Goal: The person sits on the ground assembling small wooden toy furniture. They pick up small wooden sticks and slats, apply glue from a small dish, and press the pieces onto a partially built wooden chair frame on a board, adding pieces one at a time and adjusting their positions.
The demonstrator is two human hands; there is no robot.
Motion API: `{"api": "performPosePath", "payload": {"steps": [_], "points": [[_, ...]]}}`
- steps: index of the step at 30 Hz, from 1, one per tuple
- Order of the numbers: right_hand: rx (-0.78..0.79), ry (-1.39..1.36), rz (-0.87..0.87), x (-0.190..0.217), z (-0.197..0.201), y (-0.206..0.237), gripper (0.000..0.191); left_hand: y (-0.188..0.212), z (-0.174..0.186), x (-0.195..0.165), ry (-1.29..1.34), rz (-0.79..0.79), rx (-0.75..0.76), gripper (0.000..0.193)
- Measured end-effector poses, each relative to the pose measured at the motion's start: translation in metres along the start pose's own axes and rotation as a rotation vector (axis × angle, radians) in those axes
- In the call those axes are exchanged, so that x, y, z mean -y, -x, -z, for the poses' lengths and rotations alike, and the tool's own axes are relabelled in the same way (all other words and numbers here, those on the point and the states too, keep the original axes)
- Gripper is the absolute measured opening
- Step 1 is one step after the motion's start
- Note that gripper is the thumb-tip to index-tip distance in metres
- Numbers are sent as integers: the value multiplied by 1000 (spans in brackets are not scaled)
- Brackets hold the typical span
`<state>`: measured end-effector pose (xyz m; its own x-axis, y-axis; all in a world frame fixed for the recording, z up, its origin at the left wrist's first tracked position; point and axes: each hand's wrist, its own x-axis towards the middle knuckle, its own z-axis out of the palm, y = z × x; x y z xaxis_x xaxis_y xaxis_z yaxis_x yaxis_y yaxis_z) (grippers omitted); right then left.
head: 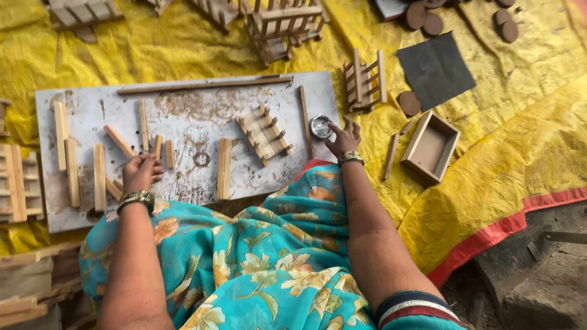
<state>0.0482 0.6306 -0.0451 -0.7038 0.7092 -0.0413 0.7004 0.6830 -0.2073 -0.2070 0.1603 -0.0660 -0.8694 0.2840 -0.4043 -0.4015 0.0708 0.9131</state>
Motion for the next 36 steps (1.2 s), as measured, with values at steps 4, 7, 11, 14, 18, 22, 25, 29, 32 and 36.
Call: {"api": "performPosePath", "payload": {"steps": [4, 7, 11, 14, 18, 22, 25, 29, 32, 36], "points": [[23, 115, 83, 9, -8, -6, 66, 0, -1, 5, -59, 25, 12, 20], [63, 207, 78, 13, -11, -8, 56, -4, -2, 4, -65, 21, 24, 20], [44, 190, 100, 12, -15, -8, 49, -5, -4, 5, -86, 36, 51, 21], [26, 181, 122, 12, -19, -9, 45, -3, -3, 5, -132, 44, 54, 22], [7, 147, 124, 12, -20, -11, 45, -1, -4, 3, -146, 52, 54, 22], [-30, 43, 103, 12, -18, -10, 55, -2, -5, 3, -134, 59, 64, 22], [7, 46, 73, 13, -17, -9, 58, -2, -5, 3, -148, 45, 66, 23], [14, 114, 114, 14, -17, -9, 55, -1, -5, 5, -142, 45, 80, 24], [9, 173, 127, 18, -15, -7, 44, 0, -5, 4, -165, 49, 73, 23], [24, 141, 116, 24, -10, -5, 37, 0, -6, 3, -172, 49, 75, 24]]}}
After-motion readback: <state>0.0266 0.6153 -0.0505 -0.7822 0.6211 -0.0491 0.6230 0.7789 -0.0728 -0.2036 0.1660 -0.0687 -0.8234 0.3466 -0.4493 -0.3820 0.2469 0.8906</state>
